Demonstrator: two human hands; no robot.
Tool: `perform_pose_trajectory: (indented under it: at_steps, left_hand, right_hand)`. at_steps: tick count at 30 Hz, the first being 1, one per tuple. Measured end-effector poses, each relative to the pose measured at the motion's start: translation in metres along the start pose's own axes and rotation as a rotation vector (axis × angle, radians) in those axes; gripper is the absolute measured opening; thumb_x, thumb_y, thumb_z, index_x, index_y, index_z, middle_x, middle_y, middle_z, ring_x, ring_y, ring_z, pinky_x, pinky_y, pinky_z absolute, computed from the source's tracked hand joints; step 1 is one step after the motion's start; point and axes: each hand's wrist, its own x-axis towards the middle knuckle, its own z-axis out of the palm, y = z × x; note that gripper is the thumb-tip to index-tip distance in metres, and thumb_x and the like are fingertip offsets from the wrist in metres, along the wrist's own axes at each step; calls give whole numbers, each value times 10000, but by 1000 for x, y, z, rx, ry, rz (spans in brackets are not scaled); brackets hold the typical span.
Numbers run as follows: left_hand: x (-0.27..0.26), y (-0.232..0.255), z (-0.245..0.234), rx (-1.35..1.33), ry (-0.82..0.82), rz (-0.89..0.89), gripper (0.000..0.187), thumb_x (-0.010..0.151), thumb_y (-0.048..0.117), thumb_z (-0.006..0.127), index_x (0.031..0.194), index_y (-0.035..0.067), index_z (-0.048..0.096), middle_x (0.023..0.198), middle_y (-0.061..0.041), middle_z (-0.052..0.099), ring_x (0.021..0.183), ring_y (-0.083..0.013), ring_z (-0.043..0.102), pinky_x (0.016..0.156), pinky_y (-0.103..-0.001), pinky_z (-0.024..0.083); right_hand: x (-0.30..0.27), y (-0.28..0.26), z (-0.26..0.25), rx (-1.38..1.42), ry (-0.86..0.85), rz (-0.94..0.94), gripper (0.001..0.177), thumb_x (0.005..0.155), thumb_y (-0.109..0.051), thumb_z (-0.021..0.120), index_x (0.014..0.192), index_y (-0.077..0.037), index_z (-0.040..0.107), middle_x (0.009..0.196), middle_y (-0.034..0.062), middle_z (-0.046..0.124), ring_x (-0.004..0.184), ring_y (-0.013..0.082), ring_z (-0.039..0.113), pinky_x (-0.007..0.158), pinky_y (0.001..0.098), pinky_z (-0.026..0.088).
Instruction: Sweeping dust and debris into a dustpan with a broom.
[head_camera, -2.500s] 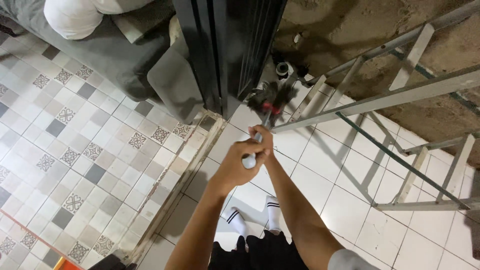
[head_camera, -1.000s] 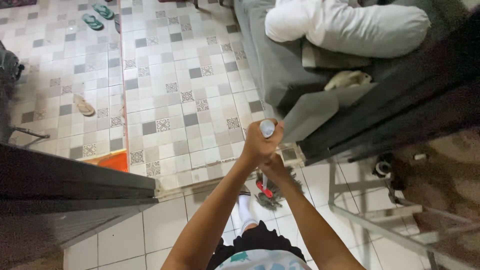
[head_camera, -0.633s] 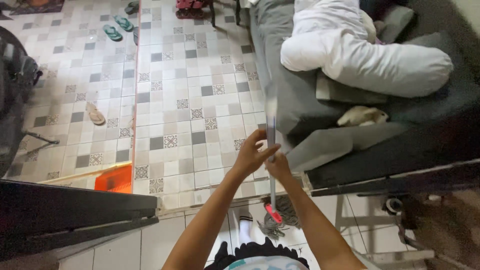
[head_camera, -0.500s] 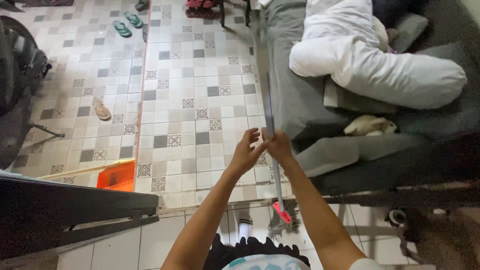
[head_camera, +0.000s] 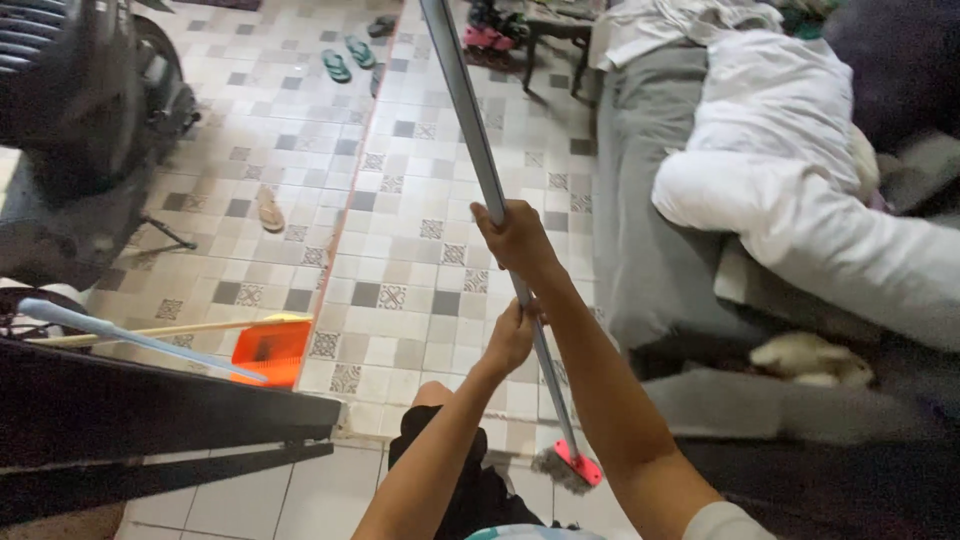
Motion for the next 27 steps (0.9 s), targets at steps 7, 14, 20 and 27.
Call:
perform_pose_trajectory:
  at_steps: [7,14,20,27]
  left_hand:
    - [69,98,-56,262,201,-66,400,1067,367,437,1016,11,610,811,-130,723,796,-251,732,738,-399,546]
    - [208,195,-145,468,211,-32,478,1102,427,358,1017,46,635,787,-101,706,724,-244,669,659,-404,513]
    - [304,334,-203,320,294,21,501,1054,482,447,923,46,656,696,-78,694,656,-190,674,614,-349,519]
    - [381,353,-255,174,181,264,379,1071,378,567,1074,19,689,952,-86,737,909,-175,682,803,-311,537]
  right_hand:
    - [96,10,17,110,-175,-177,361,965,-292,741,1044,-17,521,772,68,645,708,158,671,639,314,573]
    - [196,51,23,449,-467,42,808,830,-659,663,1379,-99,469,1204,105,602,1089,171,603,868,367,567]
    - [284,52,45,451,-605,46,646,887,-557,722,1244,-38,580,1089,69,634,1017,182,608,916,368,543]
    - [369,58,100,507,-384,-20,284,1063,-327,593,1054,-44,573,908,10,598,884,128,589,826,325,523]
